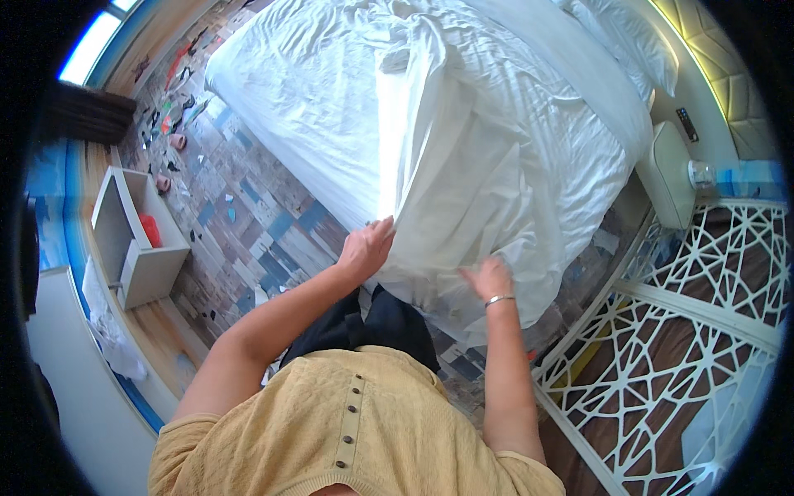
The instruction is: The person folds a white duvet cover on a bed, repeatedly aligning edges and smoothing the fabric. The person then picks up a white pillowcase from a nearby shelf and places it on the bed, continuing to fold and adjust the bedding.
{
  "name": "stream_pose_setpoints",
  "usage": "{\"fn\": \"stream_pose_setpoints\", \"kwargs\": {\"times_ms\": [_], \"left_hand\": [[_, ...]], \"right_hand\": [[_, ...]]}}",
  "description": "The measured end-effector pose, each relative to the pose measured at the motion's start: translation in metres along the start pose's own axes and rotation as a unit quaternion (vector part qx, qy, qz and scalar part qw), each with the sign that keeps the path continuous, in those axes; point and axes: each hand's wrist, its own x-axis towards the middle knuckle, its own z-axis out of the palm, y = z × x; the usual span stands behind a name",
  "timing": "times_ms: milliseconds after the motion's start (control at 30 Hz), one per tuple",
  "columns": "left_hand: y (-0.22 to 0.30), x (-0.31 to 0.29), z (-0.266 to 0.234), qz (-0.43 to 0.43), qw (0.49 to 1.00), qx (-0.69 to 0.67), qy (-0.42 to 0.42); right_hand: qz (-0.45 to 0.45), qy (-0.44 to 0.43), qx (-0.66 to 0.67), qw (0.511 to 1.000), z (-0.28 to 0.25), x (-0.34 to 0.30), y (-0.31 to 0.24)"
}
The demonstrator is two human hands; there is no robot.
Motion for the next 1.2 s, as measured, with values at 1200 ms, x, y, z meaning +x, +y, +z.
{"fn": "stream_pose_setpoints", "kwargs": {"times_ms": [1200], "left_hand": [[-0.173, 0.104, -0.164, 0.094, 0.97, 0.034, -0.223]], "right_hand": [[-0.101, 0.149, 0.49, 0.853, -0.071, 0.105, -0.336]]}}
